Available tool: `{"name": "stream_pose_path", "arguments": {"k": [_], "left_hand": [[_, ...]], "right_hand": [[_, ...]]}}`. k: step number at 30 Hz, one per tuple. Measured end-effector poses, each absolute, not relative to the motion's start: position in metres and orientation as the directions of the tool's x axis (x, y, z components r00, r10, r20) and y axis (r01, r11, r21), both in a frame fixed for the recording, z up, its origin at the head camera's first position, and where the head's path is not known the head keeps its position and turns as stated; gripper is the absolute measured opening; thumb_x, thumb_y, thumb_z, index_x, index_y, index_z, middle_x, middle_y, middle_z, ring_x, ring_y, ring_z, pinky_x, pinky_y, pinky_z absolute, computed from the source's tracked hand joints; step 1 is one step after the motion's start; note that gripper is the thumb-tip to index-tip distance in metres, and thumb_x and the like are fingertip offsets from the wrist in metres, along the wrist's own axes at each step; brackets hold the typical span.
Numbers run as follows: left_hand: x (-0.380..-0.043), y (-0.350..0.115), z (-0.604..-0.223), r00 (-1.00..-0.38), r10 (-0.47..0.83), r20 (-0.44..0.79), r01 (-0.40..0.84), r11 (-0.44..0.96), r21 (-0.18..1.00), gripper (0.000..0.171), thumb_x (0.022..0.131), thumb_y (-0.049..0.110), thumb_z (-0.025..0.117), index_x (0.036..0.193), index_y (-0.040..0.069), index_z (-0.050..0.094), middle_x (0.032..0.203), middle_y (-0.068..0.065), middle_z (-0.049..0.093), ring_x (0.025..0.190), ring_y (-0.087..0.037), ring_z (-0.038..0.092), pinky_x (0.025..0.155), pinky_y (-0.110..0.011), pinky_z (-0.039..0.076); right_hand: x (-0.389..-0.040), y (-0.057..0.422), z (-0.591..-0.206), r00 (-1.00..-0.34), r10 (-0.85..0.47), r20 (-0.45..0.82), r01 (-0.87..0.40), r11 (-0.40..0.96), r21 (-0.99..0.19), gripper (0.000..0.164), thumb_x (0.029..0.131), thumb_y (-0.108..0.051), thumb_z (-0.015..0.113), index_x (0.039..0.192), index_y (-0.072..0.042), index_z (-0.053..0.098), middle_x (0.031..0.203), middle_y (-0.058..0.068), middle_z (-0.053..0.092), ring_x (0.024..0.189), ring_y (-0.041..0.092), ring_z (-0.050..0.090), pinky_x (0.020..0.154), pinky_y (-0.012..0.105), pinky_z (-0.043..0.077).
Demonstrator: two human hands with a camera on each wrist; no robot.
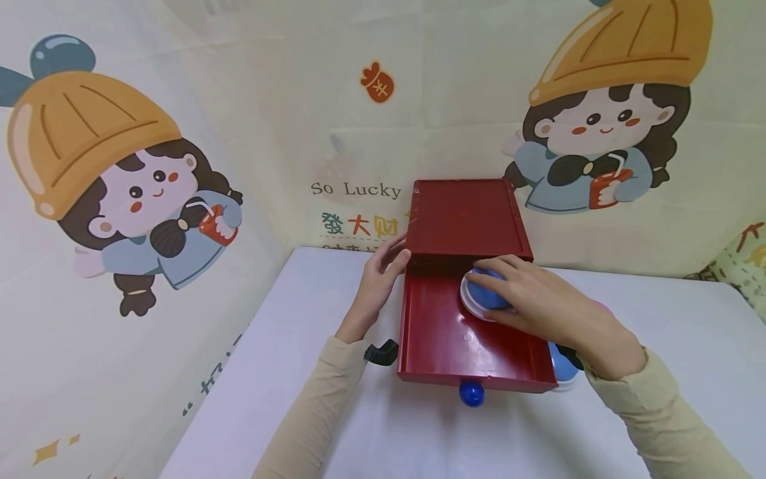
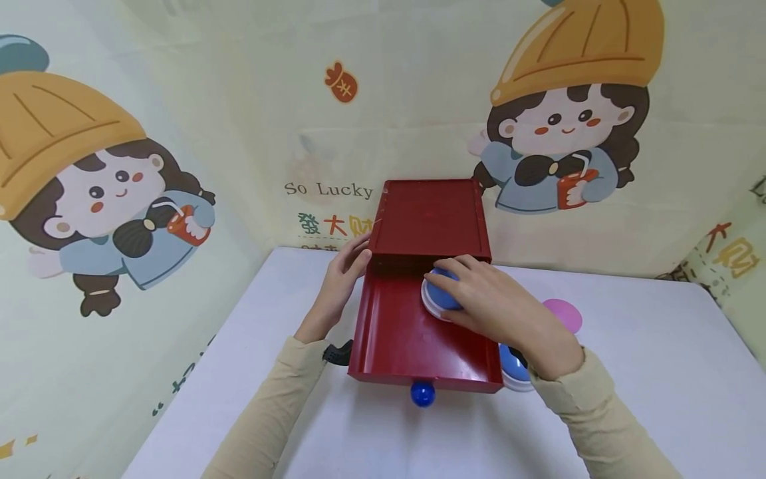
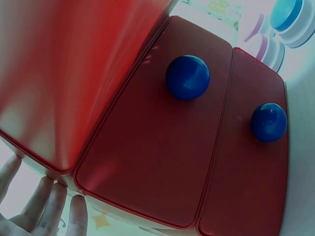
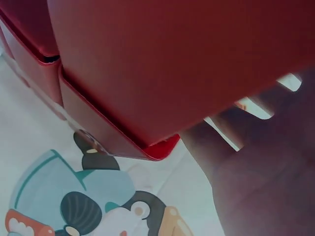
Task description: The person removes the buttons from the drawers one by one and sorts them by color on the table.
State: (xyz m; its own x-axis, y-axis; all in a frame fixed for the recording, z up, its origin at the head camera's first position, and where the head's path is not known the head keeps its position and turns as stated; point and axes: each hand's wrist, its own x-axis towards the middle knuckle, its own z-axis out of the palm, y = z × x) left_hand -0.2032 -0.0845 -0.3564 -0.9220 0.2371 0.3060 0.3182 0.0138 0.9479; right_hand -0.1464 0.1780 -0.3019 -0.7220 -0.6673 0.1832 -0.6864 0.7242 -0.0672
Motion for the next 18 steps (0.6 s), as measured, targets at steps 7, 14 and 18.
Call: {"name": "stream_pose_path", "arguments": {"k": [7, 14, 18], "left_hand": [[-0.203, -0.084, -0.356, -0.922, 0.227, 0.314, 0.325, 0.01, 0.946, 0.043, 0.094, 0.023, 0.052, 0.136, 0.015, 0.044, 0.13, -0.001, 0.051, 0.119, -0.018, 0.046, 0.092, -0.035, 0.045], [-0.203, -0.085, -0.357, -0.924, 0.222, 0.312, 0.323, 0.014, 0.946, 0.044, 0.094, 0.024, 0.053, 0.136, 0.015, 0.044, 0.13, -0.002, 0.051, 0.119, -0.017, 0.046, 0.093, -0.035, 0.044], [-0.205, -0.084, -0.358, -0.924, 0.225, 0.31, 0.322, 0.016, 0.947, 0.044, 0.094, 0.024, 0.053, 0.136, 0.016, 0.044, 0.13, -0.001, 0.051, 0.118, -0.016, 0.047, 0.093, -0.034, 0.044]], "right_hand": [[-0.141, 0.178, -0.295, -0.72, -0.663, 0.205, -0.686, 0.725, -0.065, 0.068, 0.069, -0.03, 0.081, 0.13, -0.018, 0.054, 0.132, 0.01, 0.046, 0.119, 0.032, 0.041, 0.076, 0.049, 0.052], [-0.137, 0.181, -0.289, -0.71, -0.666, 0.231, -0.695, 0.715, -0.078, 0.068, 0.068, -0.03, 0.081, 0.13, -0.018, 0.054, 0.132, 0.008, 0.046, 0.118, 0.03, 0.041, 0.076, 0.047, 0.052], [-0.135, 0.184, -0.287, -0.714, -0.656, 0.245, -0.691, 0.717, -0.093, 0.069, 0.067, -0.03, 0.082, 0.13, -0.019, 0.054, 0.132, 0.008, 0.045, 0.119, 0.03, 0.041, 0.075, 0.047, 0.053]]}}
